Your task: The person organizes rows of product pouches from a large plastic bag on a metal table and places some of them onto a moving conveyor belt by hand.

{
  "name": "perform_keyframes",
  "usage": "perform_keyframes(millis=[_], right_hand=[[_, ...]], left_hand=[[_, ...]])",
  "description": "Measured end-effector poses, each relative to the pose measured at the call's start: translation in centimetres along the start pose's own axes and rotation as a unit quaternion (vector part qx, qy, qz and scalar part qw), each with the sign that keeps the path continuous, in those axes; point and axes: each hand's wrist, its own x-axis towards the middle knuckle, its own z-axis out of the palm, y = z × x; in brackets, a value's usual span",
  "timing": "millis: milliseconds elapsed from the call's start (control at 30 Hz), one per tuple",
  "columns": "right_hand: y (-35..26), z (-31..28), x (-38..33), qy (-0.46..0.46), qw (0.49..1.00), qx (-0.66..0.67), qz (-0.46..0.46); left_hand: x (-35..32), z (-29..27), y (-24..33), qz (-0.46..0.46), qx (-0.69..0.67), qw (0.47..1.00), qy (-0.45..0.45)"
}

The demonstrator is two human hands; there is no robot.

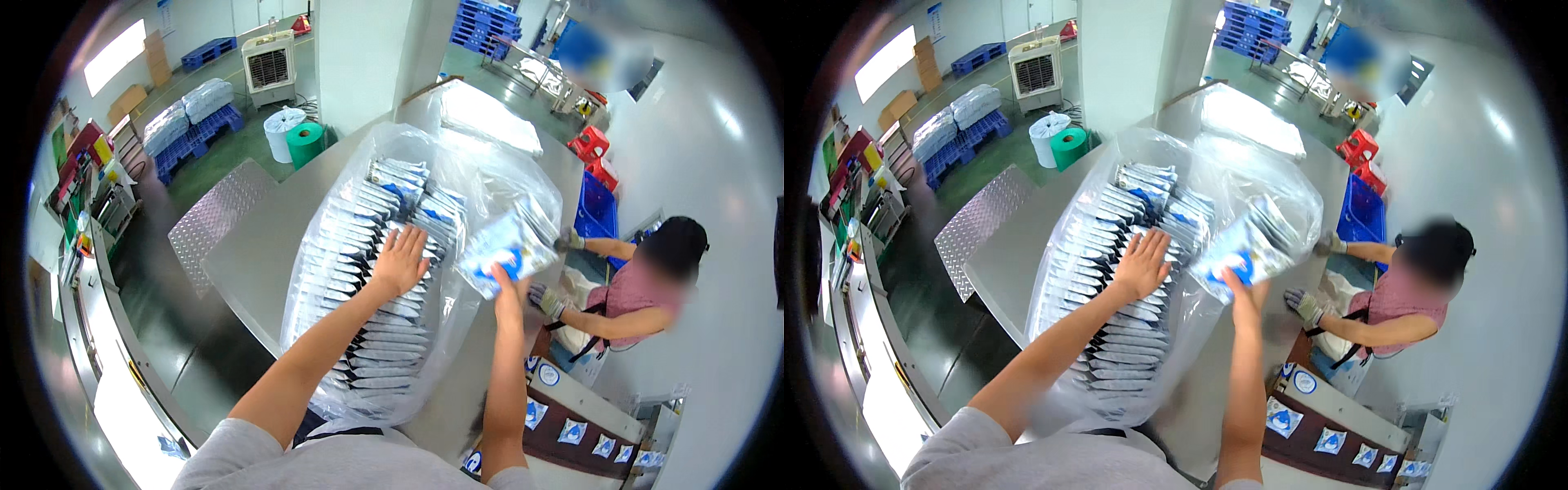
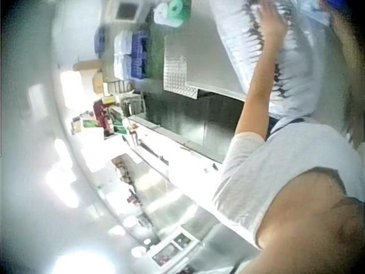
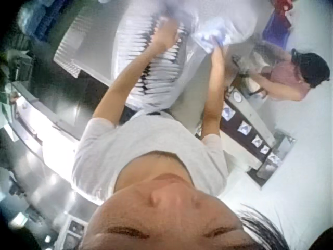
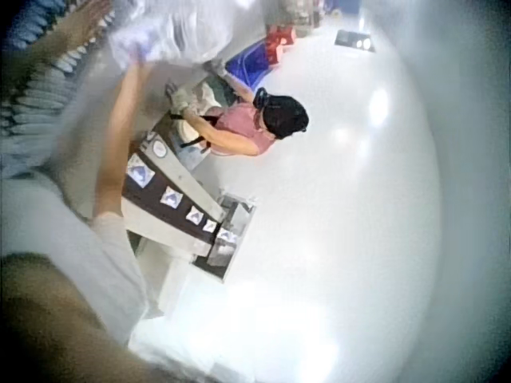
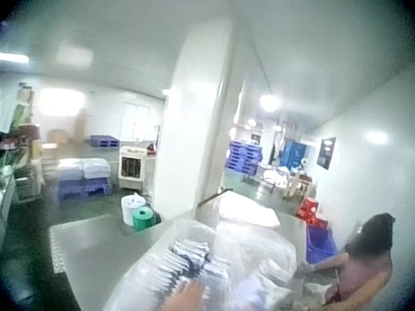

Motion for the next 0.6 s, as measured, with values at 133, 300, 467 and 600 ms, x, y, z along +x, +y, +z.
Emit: perform_keyframes(millis=[133, 300, 467, 600], right_hand=[[3.6, 6.4, 9.3, -0.129, 0.938, -0.292, -0.134], [7.1, 6.6, 14.7, -0.269, 0.606, -0.739, -0.115], [11.8, 8.4, 13.4, -0.331, 0.637, -0.695, -0.046], [13.0, 7.3, 12.0, -0.281, 0.661, -0.692, -0.071]], left_hand=[[0.2, -0.2, 0.3, -0.001, -0.005, 1.0, -0.024], [0.5, 0.2, 1.4, 0.007, -0.065, 0.998, 0.018], [-0.6, -1.5, 0.4, -0.027, -0.087, 0.995, 0.027], [-0.1, -1.4, 1.1, -0.024, -0.086, 0.995, 0.047]])
